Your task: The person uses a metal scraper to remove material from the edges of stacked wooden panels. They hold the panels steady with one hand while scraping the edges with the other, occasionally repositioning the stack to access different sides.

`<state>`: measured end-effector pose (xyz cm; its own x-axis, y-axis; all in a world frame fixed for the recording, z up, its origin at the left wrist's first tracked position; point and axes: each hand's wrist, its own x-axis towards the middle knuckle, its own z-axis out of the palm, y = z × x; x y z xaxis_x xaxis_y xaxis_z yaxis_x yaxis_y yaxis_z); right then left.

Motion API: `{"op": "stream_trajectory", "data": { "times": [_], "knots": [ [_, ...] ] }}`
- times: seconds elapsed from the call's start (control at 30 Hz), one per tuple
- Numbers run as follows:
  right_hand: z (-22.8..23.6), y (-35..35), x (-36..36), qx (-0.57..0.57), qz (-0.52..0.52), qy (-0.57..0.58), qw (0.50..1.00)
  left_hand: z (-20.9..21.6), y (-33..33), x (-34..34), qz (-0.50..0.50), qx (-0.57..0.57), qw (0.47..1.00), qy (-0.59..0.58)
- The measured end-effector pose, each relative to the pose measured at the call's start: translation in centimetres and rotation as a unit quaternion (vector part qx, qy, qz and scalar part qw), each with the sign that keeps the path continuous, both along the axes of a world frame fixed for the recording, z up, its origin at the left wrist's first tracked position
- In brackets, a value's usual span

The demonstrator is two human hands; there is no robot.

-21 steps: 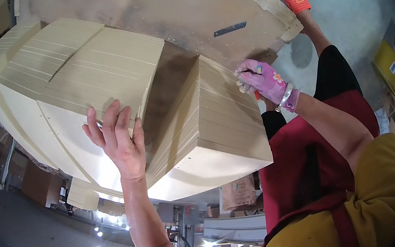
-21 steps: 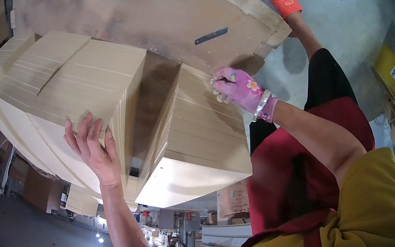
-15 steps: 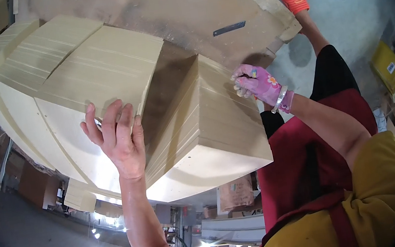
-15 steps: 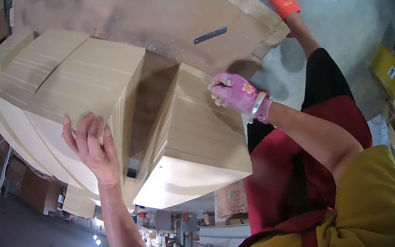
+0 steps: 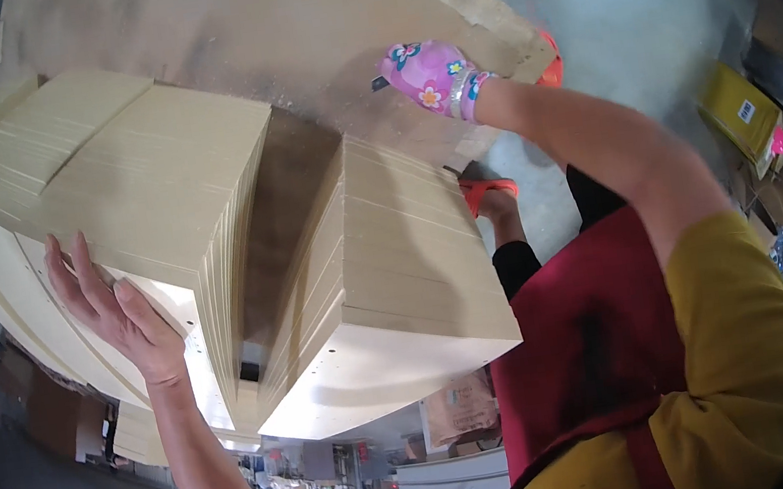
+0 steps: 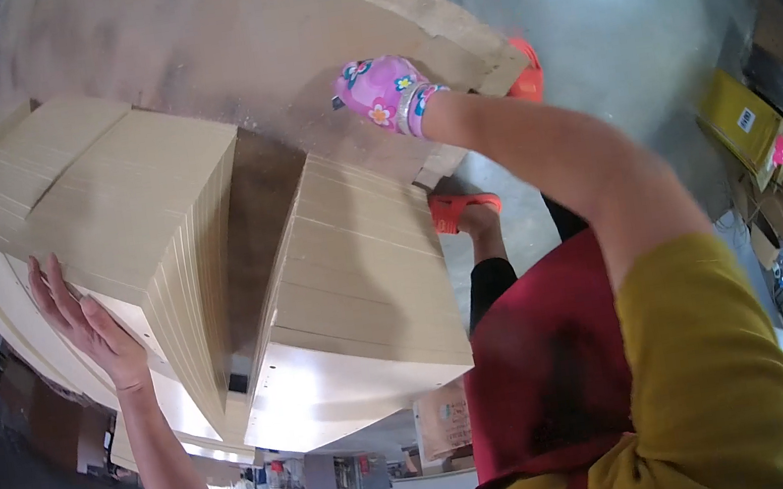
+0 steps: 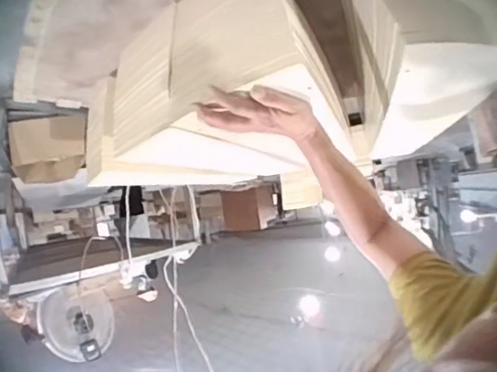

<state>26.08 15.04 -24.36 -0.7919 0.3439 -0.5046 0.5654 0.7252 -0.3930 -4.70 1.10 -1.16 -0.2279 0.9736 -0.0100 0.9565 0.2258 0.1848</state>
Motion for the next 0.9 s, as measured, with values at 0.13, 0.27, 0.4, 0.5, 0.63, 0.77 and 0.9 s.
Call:
{"op": "stream_trajectory", "data": {
  "times": [0.13,0.27,0.4,0.5,0.63,0.77,0.9],
  "knots": [
    [-0.2,0.7,-2.1,-0.200,-0.012,-0.135,0.970,-0.6,-0.2,-0.2,-0.001,-0.002,1.000,0.016],
    [-1.8,1.1,-4.0,-0.063,0.242,-0.129,0.960,-0.4,-0.4,-0.5,-0.011,0.001,1.000,0.012],
    [0.6,1.7,-4.8,-0.084,0.263,-0.143,0.951,-0.2,-0.5,-0.3,-0.013,-0.008,1.000,0.020],
    [-4.1,-0.1,-1.1,-0.006,0.117,0.062,0.991,-0.5,-0.3,-0.3,-0.029,-0.004,0.999,0.015],
    [-3.3,-0.3,-1.0,-0.061,-0.006,-0.028,0.998,-0.7,-0.2,-0.5,-0.030,0.001,1.000,0.006],
    [0.0,1.0,-1.8,-0.082,-0.008,-0.015,0.996,-0.5,-0.5,-0.4,-0.029,-0.008,1.000,0.006],
    [0.0,-1.9,-5.2,-0.265,-0.316,0.131,0.901,-0.2,-0.1,-0.2,-0.030,-0.009,0.999,0.010]
  ]
}}
